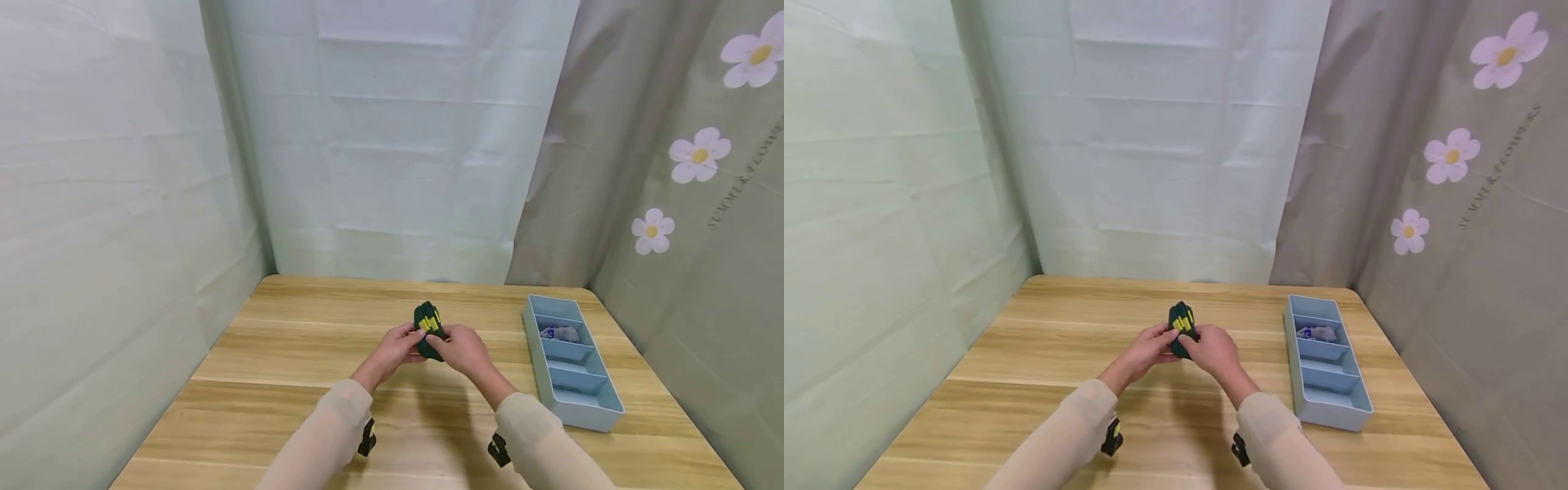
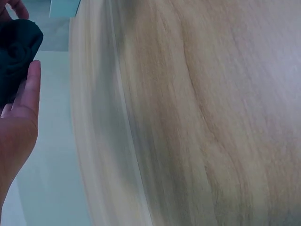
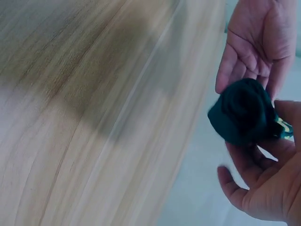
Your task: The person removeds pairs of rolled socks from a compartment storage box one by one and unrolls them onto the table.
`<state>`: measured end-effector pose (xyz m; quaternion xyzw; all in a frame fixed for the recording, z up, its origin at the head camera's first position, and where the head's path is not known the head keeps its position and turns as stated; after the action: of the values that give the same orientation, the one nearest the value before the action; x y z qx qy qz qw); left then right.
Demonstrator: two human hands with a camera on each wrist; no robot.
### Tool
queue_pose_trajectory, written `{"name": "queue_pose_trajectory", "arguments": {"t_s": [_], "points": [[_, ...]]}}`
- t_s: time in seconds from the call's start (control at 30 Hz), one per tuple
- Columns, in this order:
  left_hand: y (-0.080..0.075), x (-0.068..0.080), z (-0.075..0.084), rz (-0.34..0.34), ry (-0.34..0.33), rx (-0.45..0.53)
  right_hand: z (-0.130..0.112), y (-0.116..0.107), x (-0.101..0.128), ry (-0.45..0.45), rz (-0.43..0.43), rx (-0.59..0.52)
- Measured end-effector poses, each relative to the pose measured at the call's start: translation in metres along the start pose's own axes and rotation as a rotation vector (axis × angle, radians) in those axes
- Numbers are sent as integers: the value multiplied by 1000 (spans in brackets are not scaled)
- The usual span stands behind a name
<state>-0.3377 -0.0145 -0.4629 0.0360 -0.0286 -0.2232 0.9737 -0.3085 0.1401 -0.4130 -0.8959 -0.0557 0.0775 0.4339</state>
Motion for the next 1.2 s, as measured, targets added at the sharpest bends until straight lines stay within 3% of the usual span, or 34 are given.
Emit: {"name": "queue_pose_trajectory", "arguments": {"t_s": [0.17,0.33,0.5,0.6,0.67,0.97,1.2], "points": [[-1,1,3,7,-12,-23,2,-4,-1,-37,16,-5],[-8,3,10,7,-3,-110,4,-10,-4,-95,-66,103],[-15,7,18,-81,13,-349,8,-10,-4,-188,-151,297],[-16,9,19,-130,23,-497,10,-7,-3,-234,-172,349],[-16,11,18,-122,24,-541,11,-5,-2,-253,-174,347],[-9,18,1,-20,34,-493,26,2,5,-291,-161,286],[3,25,-8,-30,51,-516,37,4,15,-388,-96,303]]}}
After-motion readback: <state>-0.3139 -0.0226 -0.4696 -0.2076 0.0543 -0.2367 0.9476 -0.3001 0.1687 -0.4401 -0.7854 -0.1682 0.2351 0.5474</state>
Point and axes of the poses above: each hand's wrist, its own x-axis away from the middle knuckle, its own y-axis out of the palm, z = x × y, the point moved 3 cm from there along -x, towards the middle knuckle, and after that the axes turned 3 degrees about -z, right-handed, at the moved point
